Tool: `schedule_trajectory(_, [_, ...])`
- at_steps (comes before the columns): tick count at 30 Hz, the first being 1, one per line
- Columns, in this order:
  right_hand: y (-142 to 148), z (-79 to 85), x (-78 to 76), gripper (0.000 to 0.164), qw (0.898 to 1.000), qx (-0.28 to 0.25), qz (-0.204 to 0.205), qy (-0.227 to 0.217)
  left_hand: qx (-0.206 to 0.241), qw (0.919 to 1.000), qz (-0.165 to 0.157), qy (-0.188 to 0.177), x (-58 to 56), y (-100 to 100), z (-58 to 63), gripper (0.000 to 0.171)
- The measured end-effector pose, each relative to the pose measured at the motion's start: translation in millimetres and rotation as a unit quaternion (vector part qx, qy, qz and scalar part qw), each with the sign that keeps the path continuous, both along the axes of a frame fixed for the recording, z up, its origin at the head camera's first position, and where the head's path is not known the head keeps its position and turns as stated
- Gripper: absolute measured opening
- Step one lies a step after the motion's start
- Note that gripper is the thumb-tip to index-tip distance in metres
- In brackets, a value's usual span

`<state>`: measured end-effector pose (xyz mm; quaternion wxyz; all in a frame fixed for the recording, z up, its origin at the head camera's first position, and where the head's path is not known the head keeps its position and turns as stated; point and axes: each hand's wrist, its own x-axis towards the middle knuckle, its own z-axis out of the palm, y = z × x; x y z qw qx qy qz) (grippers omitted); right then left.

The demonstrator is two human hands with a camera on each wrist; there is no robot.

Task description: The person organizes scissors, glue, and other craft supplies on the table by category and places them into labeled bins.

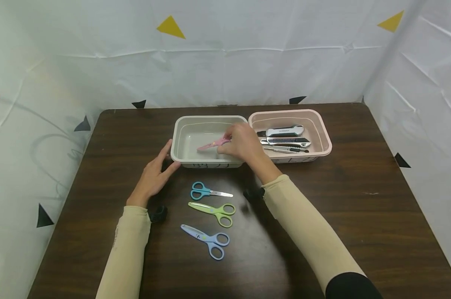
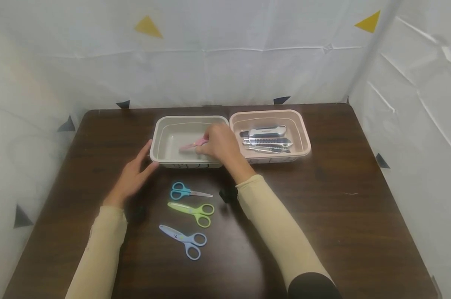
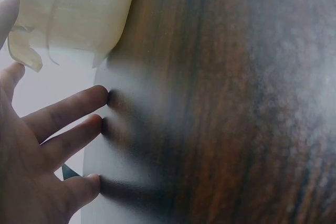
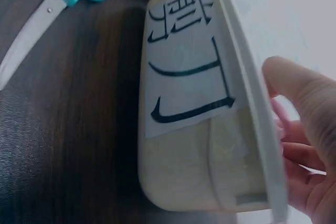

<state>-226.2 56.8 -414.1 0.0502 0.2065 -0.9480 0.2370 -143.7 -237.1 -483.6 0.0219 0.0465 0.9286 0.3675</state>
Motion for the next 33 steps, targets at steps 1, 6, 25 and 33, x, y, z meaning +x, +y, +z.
schedule_trajectory(1, [-2, -1.3, -2.5, 0.030, 1.000, 0.011, -0.003, -0.009, -0.001, 1.0000, 0.000, -0.001, 0.3, 0, 0.1, 0.071])
schedule_trajectory(6, [-10, -6.8, -10.4, 0.026, 0.997, 0.059, -0.005, -0.049, -0.001, 1.0000, 0.003, -0.001, 1.7, 0, 0.5, 0.071])
schedule_trajectory(25, [-28, -25.8, -25.6, 0.015, 0.980, 0.184, -0.016, -0.079, 0.009, 0.9997, -0.008, 0.023, 0.8, -1, -5.5, 0.069])
schedule_trajectory(33, [-28, -28.1, -25.7, 0.019, 0.978, 0.194, -0.025, -0.070, 0.010, 0.9998, -0.005, 0.019, 0.8, 2, -2.1, 0.070])
